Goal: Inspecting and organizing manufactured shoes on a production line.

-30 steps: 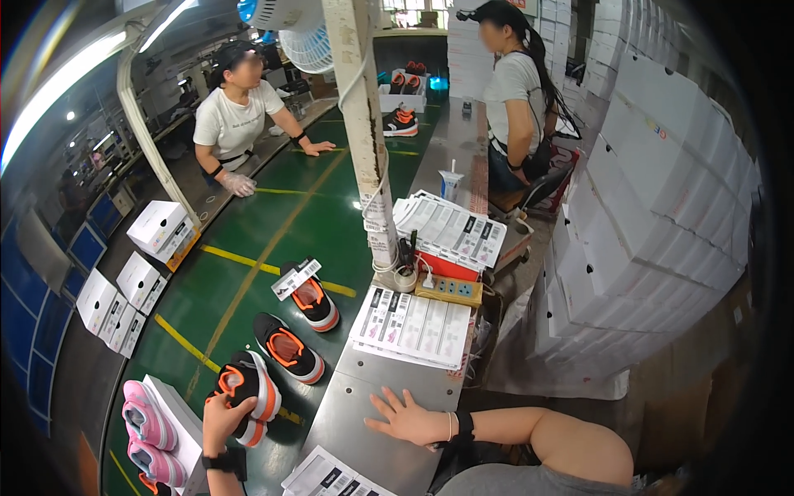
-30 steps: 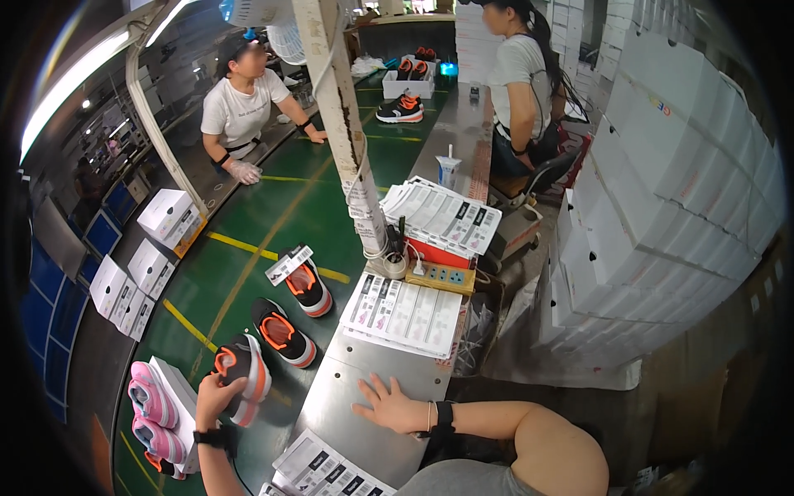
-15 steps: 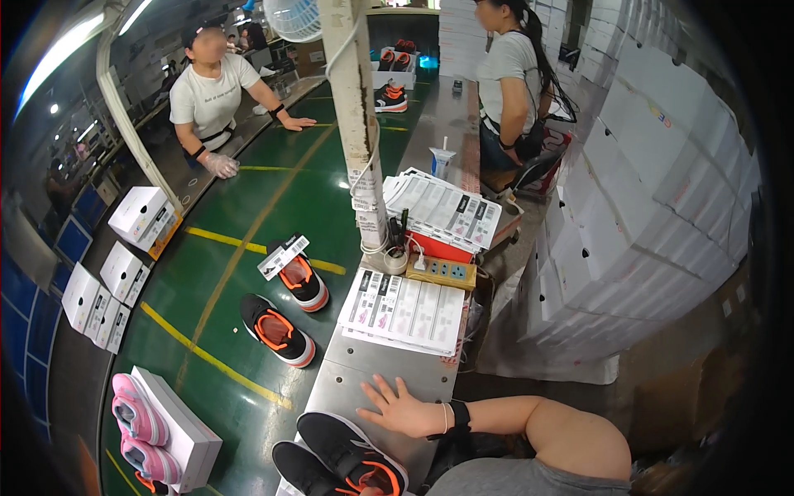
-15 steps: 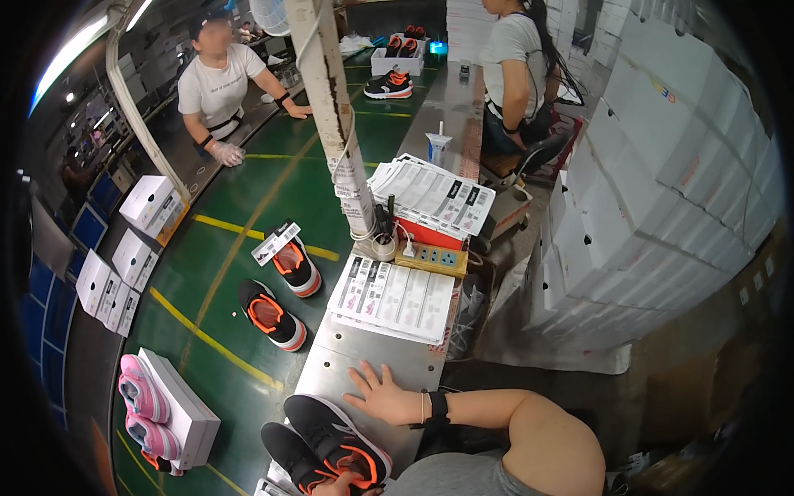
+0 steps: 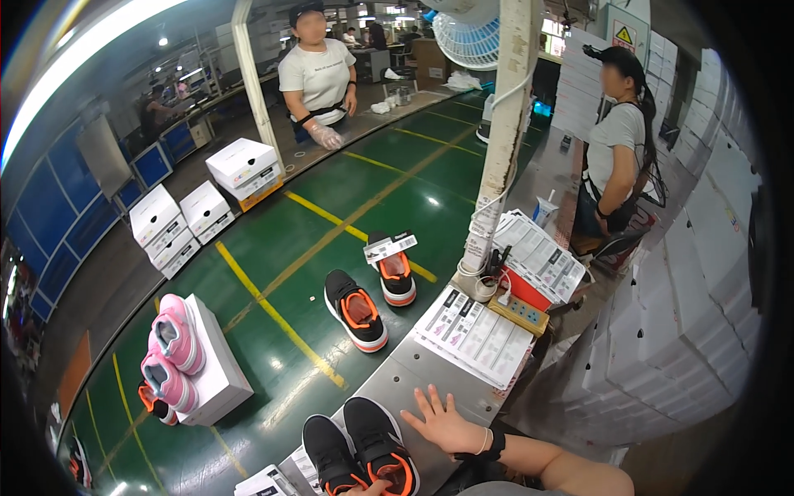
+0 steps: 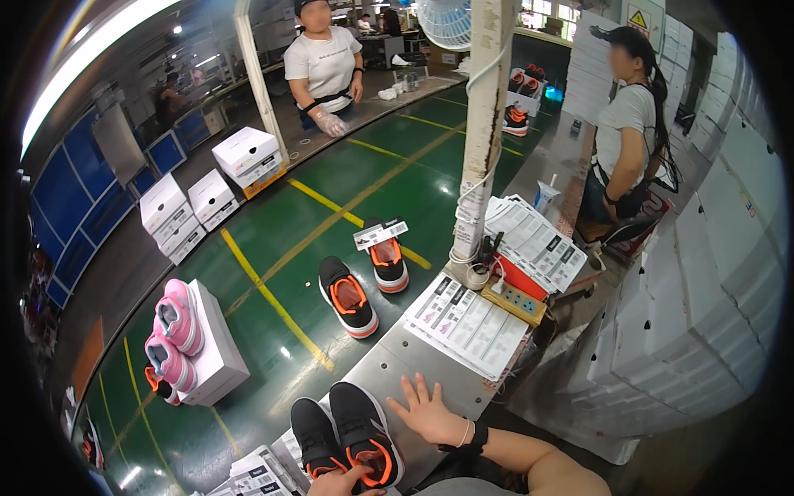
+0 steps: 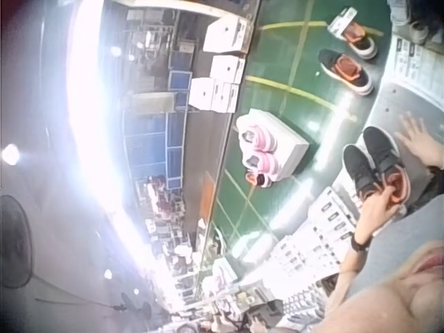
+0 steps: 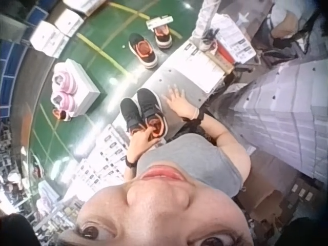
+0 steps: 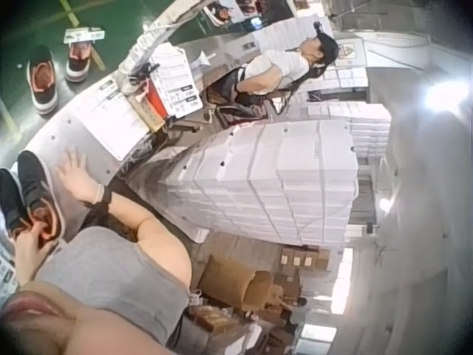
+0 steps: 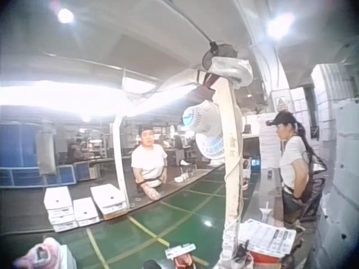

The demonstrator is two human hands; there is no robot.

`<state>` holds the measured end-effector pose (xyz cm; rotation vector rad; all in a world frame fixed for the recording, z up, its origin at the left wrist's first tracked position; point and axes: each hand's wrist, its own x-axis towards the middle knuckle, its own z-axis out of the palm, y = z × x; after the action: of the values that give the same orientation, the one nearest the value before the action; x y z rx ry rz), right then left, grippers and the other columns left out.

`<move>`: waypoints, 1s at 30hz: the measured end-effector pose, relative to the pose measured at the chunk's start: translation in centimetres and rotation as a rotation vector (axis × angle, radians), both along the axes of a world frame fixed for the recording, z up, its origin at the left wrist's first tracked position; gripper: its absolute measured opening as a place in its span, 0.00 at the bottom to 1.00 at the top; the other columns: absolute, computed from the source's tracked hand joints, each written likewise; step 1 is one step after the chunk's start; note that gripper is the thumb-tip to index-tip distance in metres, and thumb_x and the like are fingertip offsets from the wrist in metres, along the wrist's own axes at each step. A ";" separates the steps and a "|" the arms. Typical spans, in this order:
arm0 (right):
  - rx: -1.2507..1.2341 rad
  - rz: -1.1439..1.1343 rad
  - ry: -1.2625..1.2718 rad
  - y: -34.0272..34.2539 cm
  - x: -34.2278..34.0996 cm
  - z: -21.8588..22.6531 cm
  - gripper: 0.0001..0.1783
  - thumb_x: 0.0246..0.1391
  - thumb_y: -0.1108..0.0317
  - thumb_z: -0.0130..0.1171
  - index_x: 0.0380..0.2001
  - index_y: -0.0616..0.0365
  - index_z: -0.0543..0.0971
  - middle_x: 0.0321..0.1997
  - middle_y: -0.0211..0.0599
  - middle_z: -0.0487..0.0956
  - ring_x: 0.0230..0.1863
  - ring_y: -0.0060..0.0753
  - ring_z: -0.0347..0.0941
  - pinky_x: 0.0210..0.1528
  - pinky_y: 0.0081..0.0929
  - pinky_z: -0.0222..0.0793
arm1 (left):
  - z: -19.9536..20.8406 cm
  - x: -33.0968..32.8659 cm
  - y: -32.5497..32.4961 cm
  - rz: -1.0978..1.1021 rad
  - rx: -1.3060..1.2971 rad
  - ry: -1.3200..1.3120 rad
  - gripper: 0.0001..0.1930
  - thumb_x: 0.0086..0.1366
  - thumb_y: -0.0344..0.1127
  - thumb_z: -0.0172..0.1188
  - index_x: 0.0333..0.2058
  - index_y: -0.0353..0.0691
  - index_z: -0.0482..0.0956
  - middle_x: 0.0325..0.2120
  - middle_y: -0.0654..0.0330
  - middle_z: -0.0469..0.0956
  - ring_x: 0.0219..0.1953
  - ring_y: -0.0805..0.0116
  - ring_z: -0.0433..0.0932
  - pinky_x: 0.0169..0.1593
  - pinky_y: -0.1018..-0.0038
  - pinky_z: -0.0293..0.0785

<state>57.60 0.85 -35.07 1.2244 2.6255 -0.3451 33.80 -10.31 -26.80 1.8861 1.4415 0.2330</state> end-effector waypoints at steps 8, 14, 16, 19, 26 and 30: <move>-0.020 0.020 -0.047 0.3 0.2 0.6 0.56 0.38 0.69 0.71 0.71 0.53 0.54 0.71 0.80 0.43 0.69 0.90 0.42 0.57 0.80 0.55 | -0.2 0.0 0.3 -0.001 0.064 -0.041 0.22 0.54 0.48 0.69 0.43 0.44 0.77 0.21 0.50 0.77 0.25 0.51 0.79 0.29 0.60 0.73; -0.095 0.040 -0.069 0.6 0.2 1.8 0.71 0.23 0.63 0.82 0.72 0.52 0.50 0.72 0.78 0.41 0.70 0.89 0.38 0.58 0.80 0.55 | 2.4 -1.0 0.3 -0.013 0.039 -0.082 0.25 0.59 0.50 0.66 0.50 0.40 0.76 0.25 0.49 0.79 0.28 0.50 0.80 0.31 0.60 0.74; -0.117 0.030 -0.064 0.5 0.3 2.2 0.73 0.21 0.59 0.83 0.72 0.50 0.50 0.72 0.77 0.42 0.71 0.88 0.38 0.60 0.76 0.56 | 4.2 -1.8 0.1 0.021 0.023 -0.107 0.26 0.60 0.50 0.66 0.50 0.40 0.76 0.26 0.49 0.79 0.29 0.51 0.80 0.32 0.61 0.74; -0.112 0.034 -0.003 0.5 0.5 2.6 0.71 0.23 0.54 0.82 0.72 0.49 0.52 0.72 0.75 0.43 0.70 0.88 0.41 0.62 0.72 0.56 | 5.4 -3.1 -0.6 0.067 0.009 -0.155 0.25 0.59 0.47 0.68 0.50 0.37 0.77 0.28 0.49 0.80 0.31 0.53 0.80 0.35 0.64 0.75; -0.032 0.011 -0.013 0.4 -0.6 1.3 0.65 0.28 0.47 0.79 0.69 0.53 0.57 0.69 0.77 0.52 0.67 0.86 0.50 0.65 0.59 0.59 | 15.7 -5.3 -0.1 -0.272 0.601 -0.632 0.15 0.60 0.34 0.68 0.42 0.32 0.82 0.39 0.51 0.83 0.38 0.55 0.83 0.45 0.62 0.77; -0.020 -0.022 -0.031 0.6 -1.1 0.7 0.64 0.26 0.50 0.81 0.68 0.55 0.59 0.68 0.79 0.53 0.66 0.87 0.51 0.65 0.58 0.59 | 18.0 -3.8 0.5 -0.512 0.738 -1.061 0.11 0.62 0.36 0.68 0.36 0.34 0.84 0.34 0.47 0.82 0.32 0.57 0.83 0.39 0.62 0.78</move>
<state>56.51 1.45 -34.39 1.2426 2.5784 -0.3532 30.02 -9.76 -8.78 2.0350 0.1218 1.3942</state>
